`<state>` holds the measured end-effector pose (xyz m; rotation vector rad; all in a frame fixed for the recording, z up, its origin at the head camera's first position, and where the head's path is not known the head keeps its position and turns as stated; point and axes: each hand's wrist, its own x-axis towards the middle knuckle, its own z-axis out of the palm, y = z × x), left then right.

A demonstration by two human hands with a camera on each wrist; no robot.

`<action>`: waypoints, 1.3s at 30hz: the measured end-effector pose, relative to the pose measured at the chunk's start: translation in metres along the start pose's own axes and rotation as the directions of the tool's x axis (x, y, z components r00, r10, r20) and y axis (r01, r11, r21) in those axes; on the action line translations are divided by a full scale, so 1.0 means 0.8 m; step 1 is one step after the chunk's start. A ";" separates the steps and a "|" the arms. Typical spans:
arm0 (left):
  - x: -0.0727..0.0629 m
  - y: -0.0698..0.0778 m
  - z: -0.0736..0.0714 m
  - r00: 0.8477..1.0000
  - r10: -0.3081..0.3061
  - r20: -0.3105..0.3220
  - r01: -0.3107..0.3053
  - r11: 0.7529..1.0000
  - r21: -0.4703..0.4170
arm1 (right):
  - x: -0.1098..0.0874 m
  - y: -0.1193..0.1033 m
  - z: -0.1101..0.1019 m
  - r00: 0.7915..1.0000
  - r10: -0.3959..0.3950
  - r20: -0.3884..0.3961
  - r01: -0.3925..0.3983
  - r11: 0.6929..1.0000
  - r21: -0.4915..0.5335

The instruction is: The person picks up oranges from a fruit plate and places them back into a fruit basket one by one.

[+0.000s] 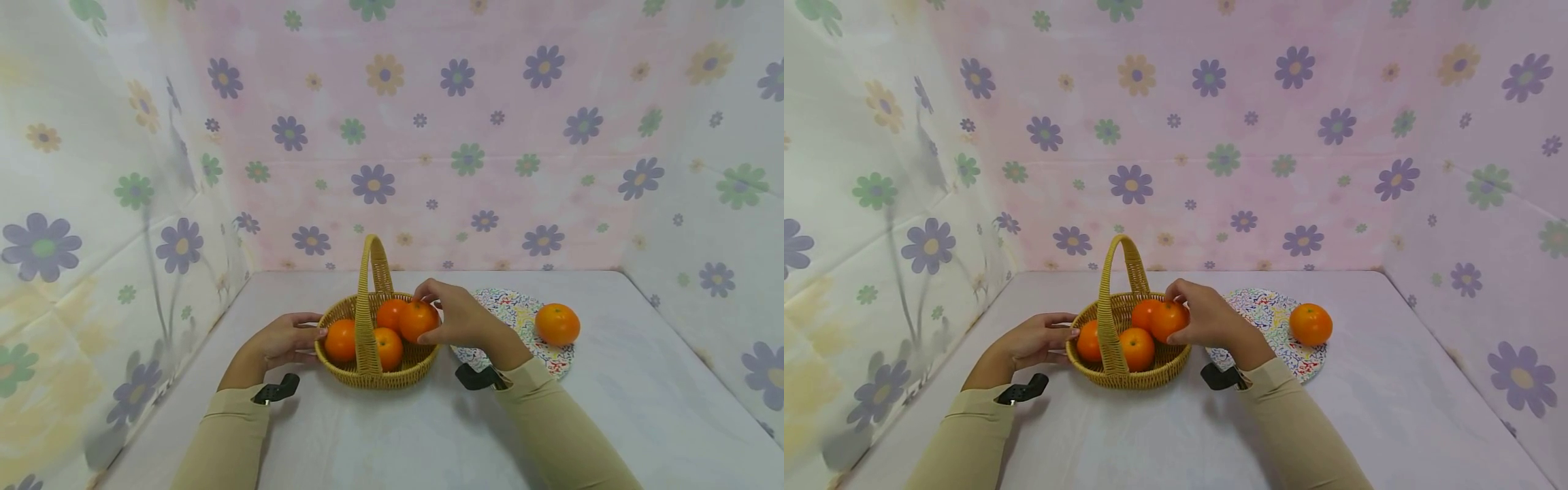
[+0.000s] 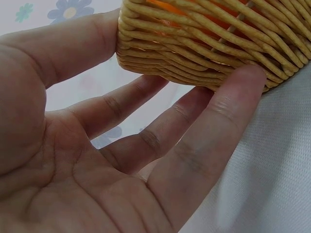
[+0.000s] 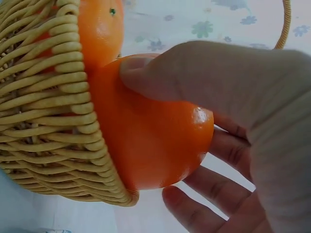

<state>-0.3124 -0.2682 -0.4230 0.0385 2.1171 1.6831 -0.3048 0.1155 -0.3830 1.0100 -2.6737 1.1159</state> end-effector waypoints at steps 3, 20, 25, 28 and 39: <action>0.000 0.000 0.000 1.000 -0.002 -0.001 0.002 1.000 0.000 | 0.000 0.000 0.003 1.000 0.003 0.001 -0.003 1.000 -0.022; -0.001 0.002 0.001 1.000 -0.003 0.012 0.003 1.000 0.003 | 0.002 -0.008 0.018 0.997 0.080 0.021 -0.078 0.993 -0.088; -0.001 0.002 0.001 1.000 -0.006 0.011 0.006 1.000 0.004 | 0.003 -0.002 0.026 0.993 0.100 0.058 -0.095 0.993 -0.076; -0.001 0.002 0.001 1.000 -0.006 0.007 0.006 1.000 -0.003 | 0.004 0.003 0.031 0.993 0.104 0.050 -0.100 0.992 -0.078; -0.003 0.003 0.001 1.000 -0.001 0.023 0.001 1.000 0.010 | 0.004 0.006 0.036 0.989 0.141 0.050 -0.137 0.988 -0.069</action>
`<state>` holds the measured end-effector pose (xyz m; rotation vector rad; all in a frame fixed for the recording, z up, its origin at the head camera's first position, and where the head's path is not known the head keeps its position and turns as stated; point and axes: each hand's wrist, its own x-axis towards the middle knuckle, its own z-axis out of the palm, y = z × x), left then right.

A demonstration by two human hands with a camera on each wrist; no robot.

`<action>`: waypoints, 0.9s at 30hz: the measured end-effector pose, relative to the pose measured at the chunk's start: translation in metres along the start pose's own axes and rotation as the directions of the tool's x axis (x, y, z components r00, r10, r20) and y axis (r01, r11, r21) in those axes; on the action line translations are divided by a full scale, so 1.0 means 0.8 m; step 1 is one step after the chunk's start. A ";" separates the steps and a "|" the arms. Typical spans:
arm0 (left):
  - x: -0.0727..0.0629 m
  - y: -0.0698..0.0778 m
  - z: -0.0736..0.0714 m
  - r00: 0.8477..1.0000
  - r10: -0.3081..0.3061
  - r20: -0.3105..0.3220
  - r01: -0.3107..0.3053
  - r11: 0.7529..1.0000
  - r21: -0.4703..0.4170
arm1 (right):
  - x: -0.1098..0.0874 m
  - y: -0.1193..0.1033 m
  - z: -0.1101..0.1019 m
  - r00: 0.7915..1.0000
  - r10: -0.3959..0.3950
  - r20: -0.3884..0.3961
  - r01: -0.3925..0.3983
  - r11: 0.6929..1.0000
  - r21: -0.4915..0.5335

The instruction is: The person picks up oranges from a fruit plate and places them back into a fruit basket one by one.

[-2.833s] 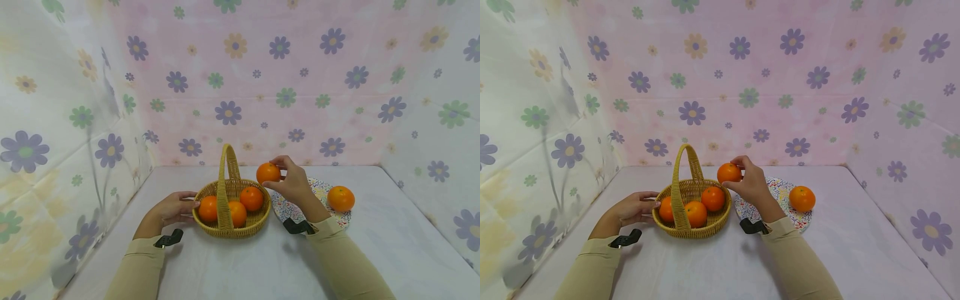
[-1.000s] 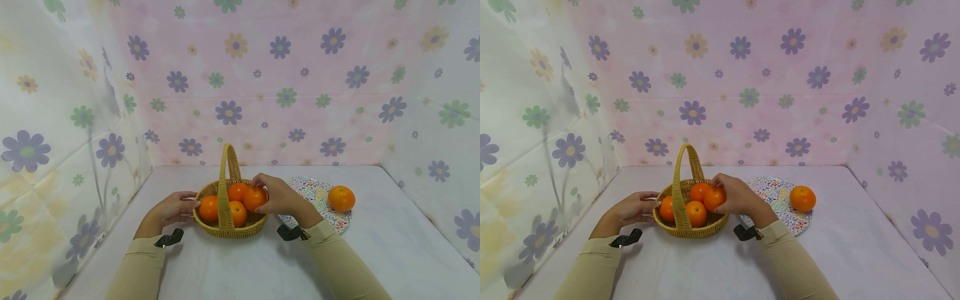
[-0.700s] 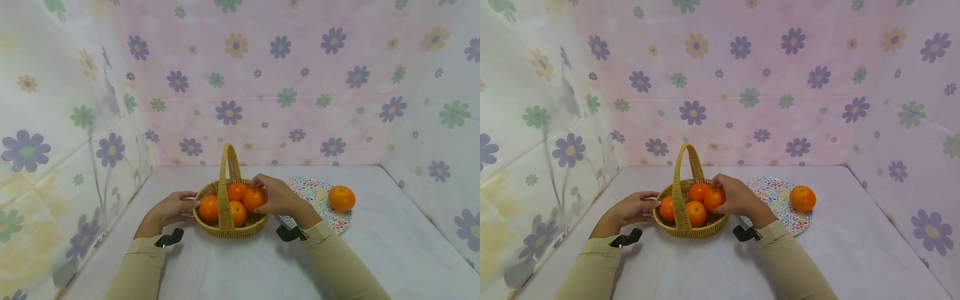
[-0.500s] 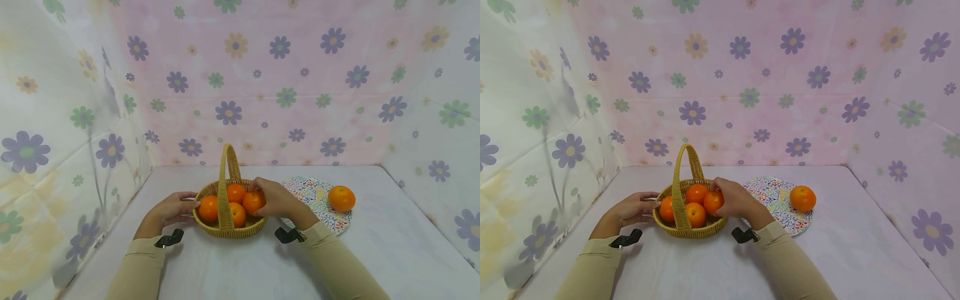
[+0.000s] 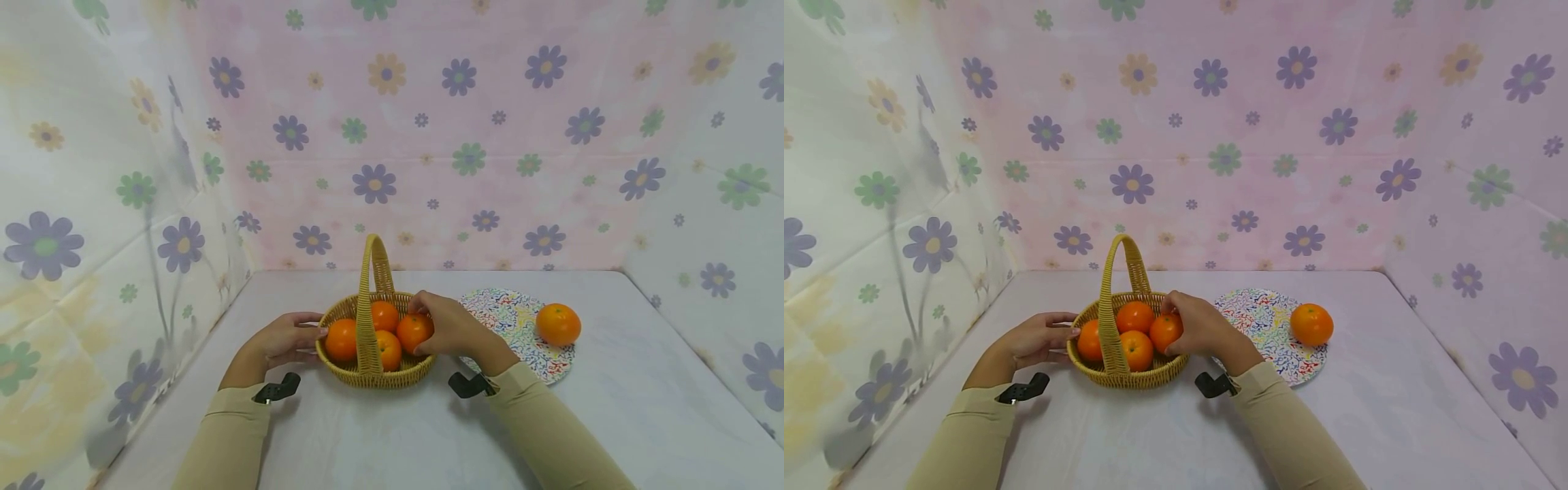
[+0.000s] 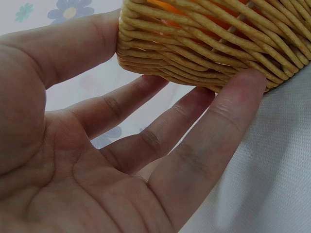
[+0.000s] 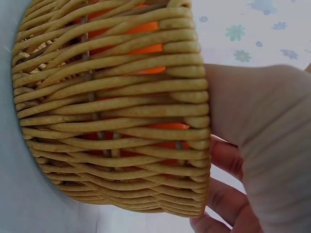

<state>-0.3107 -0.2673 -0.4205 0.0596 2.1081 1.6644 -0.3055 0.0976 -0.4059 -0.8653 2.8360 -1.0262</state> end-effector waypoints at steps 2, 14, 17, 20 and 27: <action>0.001 0.001 0.000 1.000 -0.005 -0.008 0.005 1.000 -0.008 | 0.000 0.000 0.000 1.000 0.003 -0.001 -0.003 1.000 0.001; 0.000 -0.001 -0.001 1.000 0.000 0.000 0.000 1.000 -0.015 | 0.000 0.001 -0.002 1.000 -0.006 0.012 0.006 1.000 -0.010; -0.002 0.000 0.001 1.000 0.005 0.011 -0.005 1.000 -0.011 | -0.002 0.002 -0.004 1.000 -0.022 0.008 0.023 0.999 -0.039; -0.003 0.000 0.001 1.000 0.004 0.016 -0.004 1.000 -0.010 | -0.004 0.002 -0.009 0.999 -0.045 0.005 0.045 0.995 -0.085; 0.003 -0.003 -0.002 1.000 -0.009 -0.014 0.008 1.000 -0.024 | -0.015 0.008 -0.024 0.998 0.007 -0.060 -0.010 0.999 -0.041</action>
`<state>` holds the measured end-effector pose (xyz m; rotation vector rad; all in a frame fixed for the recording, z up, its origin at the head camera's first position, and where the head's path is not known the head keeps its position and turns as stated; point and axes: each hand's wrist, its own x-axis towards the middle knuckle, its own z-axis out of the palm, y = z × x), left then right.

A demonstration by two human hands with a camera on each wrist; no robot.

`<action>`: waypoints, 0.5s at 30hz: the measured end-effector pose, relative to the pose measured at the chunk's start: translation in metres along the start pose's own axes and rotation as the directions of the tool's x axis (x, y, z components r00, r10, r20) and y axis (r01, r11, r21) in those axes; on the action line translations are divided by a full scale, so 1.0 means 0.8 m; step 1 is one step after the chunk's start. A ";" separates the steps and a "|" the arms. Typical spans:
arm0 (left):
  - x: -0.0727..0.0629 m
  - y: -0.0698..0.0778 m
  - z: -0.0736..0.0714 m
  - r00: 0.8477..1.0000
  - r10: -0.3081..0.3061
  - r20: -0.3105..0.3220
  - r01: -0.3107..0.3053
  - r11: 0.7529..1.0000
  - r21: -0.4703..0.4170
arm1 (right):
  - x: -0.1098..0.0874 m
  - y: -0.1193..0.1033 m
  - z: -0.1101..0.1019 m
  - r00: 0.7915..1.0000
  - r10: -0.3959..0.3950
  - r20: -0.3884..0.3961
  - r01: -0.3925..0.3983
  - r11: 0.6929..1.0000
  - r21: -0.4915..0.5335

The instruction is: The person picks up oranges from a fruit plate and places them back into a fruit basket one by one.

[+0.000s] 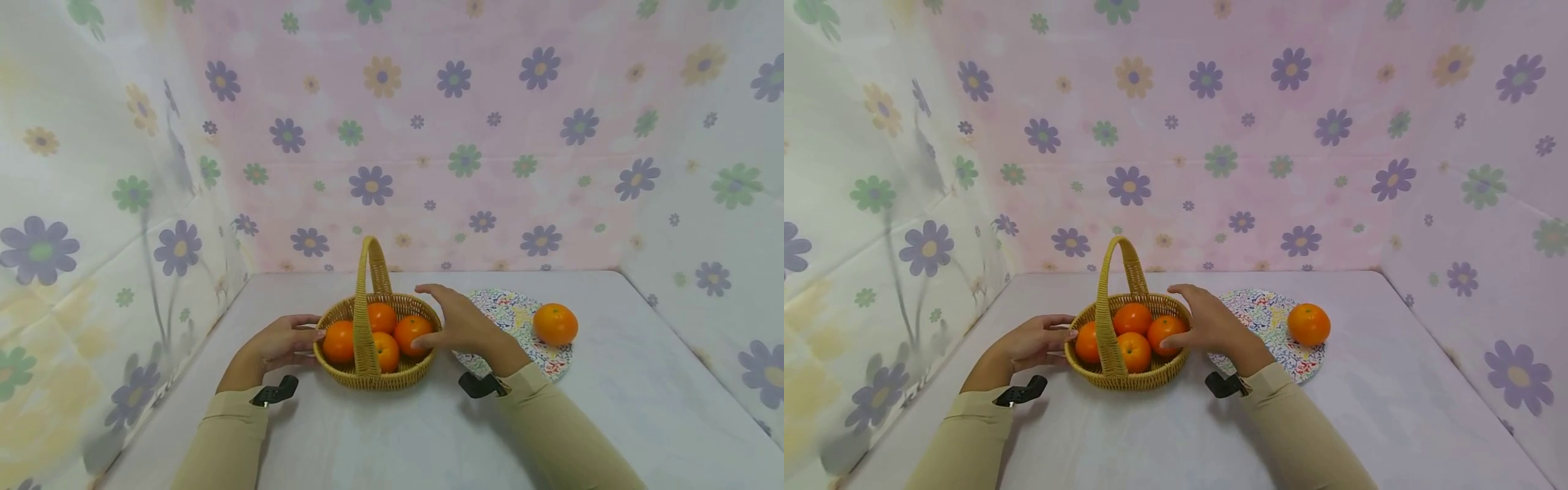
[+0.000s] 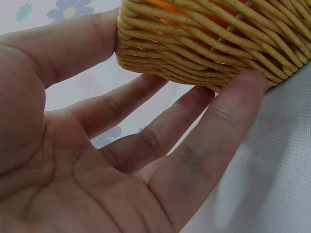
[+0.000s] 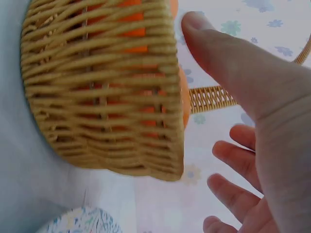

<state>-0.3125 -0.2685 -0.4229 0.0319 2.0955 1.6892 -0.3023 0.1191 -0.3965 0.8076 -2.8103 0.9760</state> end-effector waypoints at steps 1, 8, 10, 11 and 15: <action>0.001 0.000 -0.001 1.000 0.003 0.001 -0.003 1.000 0.002 | -0.001 0.001 -0.002 1.000 0.011 -0.008 -0.011 1.000 -0.003; 0.002 0.000 -0.001 1.000 0.001 -0.003 -0.001 1.000 -0.002 | -0.011 0.010 -0.016 0.997 -0.001 -0.081 -0.002 0.999 -0.036; 0.002 0.000 0.000 1.000 0.003 -0.002 -0.003 1.000 0.000 | -0.014 0.013 -0.019 0.995 0.009 -0.098 -0.014 0.999 -0.045; 0.002 0.000 0.001 1.000 0.002 -0.003 -0.002 1.000 -0.001 | -0.016 0.015 -0.021 0.995 0.014 -0.103 -0.019 0.999 -0.050; 0.002 0.000 0.001 1.000 -0.007 -0.006 0.007 1.000 -0.010 | -0.023 0.024 -0.027 0.993 0.036 -0.112 -0.044 0.996 -0.076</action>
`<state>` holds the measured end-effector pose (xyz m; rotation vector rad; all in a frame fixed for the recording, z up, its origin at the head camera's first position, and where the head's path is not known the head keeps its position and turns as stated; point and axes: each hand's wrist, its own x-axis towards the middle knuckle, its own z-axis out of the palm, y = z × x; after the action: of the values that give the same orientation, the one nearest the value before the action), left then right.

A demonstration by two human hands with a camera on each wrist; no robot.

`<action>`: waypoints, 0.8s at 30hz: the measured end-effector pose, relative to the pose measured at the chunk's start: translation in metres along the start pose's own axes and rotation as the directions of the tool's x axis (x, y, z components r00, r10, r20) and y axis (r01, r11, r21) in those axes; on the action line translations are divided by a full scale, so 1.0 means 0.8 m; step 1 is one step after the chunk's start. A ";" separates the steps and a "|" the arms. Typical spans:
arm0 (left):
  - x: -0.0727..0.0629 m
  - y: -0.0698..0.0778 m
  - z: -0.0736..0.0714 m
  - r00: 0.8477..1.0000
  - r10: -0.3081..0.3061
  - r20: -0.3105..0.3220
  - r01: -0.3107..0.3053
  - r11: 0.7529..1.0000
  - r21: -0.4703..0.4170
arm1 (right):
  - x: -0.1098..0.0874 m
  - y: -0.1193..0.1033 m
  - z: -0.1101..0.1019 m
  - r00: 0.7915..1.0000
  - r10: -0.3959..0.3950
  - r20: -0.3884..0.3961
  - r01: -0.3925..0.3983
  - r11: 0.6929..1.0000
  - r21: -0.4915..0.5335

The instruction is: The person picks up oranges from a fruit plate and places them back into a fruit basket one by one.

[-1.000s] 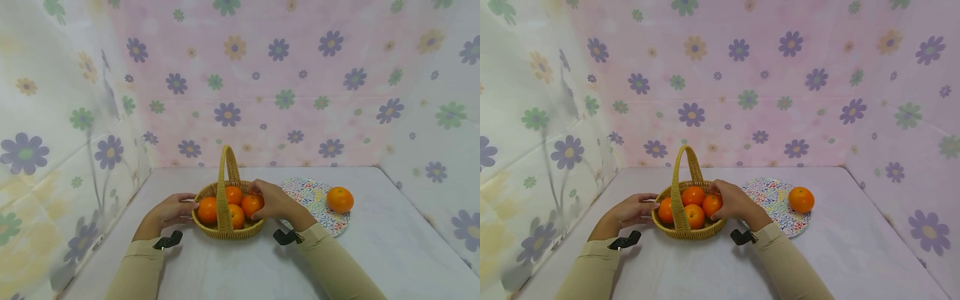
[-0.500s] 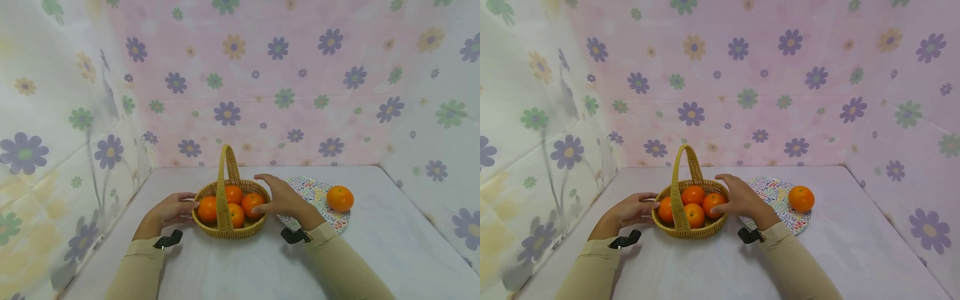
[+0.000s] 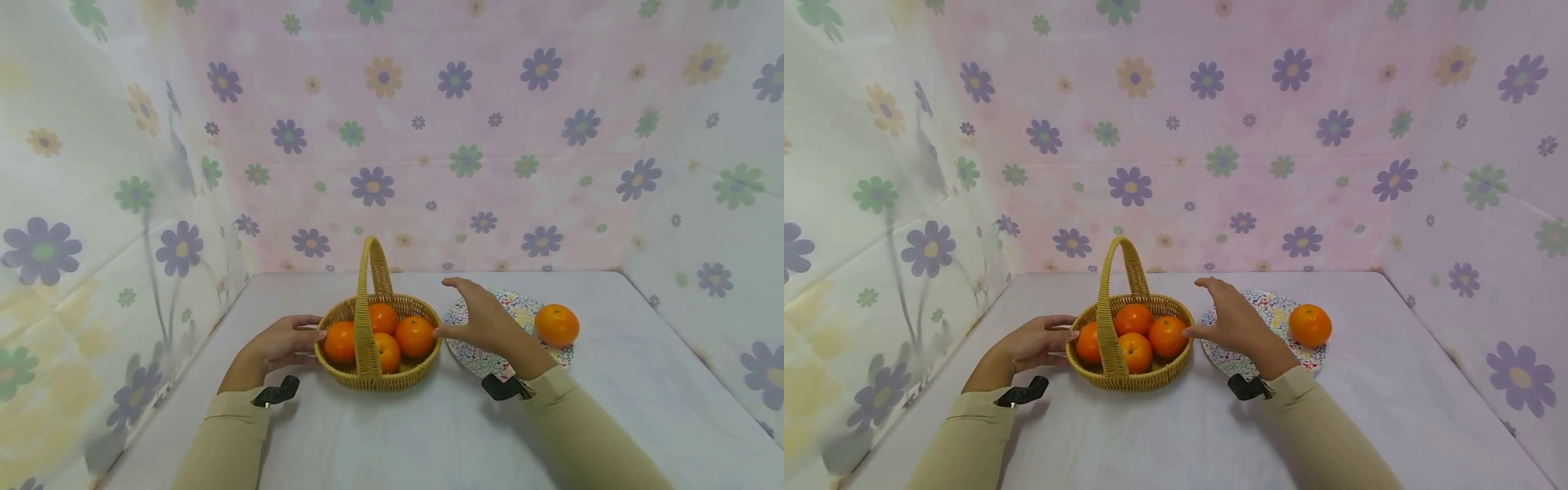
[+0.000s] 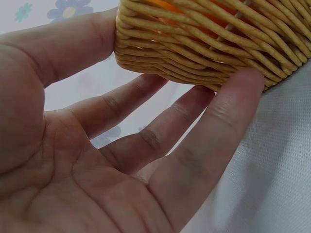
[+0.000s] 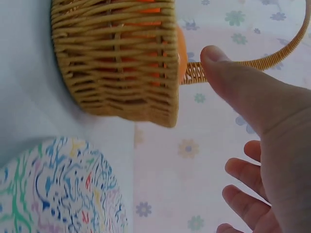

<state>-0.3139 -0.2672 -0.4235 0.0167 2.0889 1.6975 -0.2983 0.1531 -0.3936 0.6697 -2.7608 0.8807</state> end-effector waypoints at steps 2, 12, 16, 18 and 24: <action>0.000 0.000 0.000 1.000 0.003 0.007 -0.003 1.000 0.004 | -0.005 0.006 -0.006 1.000 0.012 -0.009 -0.012 1.000 -0.019; -0.001 0.001 -0.003 1.000 0.020 0.020 -0.020 1.000 0.023 | -0.025 0.038 -0.032 0.994 0.084 -0.063 -0.089 0.993 -0.080; -0.001 0.001 -0.002 1.000 0.019 0.015 -0.019 1.000 0.020 | -0.034 0.052 -0.042 0.990 0.109 -0.086 -0.118 0.988 -0.101; -0.002 0.001 -0.001 1.000 0.018 0.014 -0.018 1.000 0.017 | -0.040 0.060 -0.048 0.988 0.127 -0.086 -0.136 0.985 -0.106; -0.001 -0.001 -0.001 1.000 0.011 0.010 -0.011 1.000 0.009 | -0.055 0.083 -0.063 0.979 0.179 -0.093 -0.190 0.975 -0.120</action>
<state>-0.3130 -0.2686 -0.4239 0.0400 2.0929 1.6908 -0.2890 0.2470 -0.3995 0.3514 -2.8093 0.7371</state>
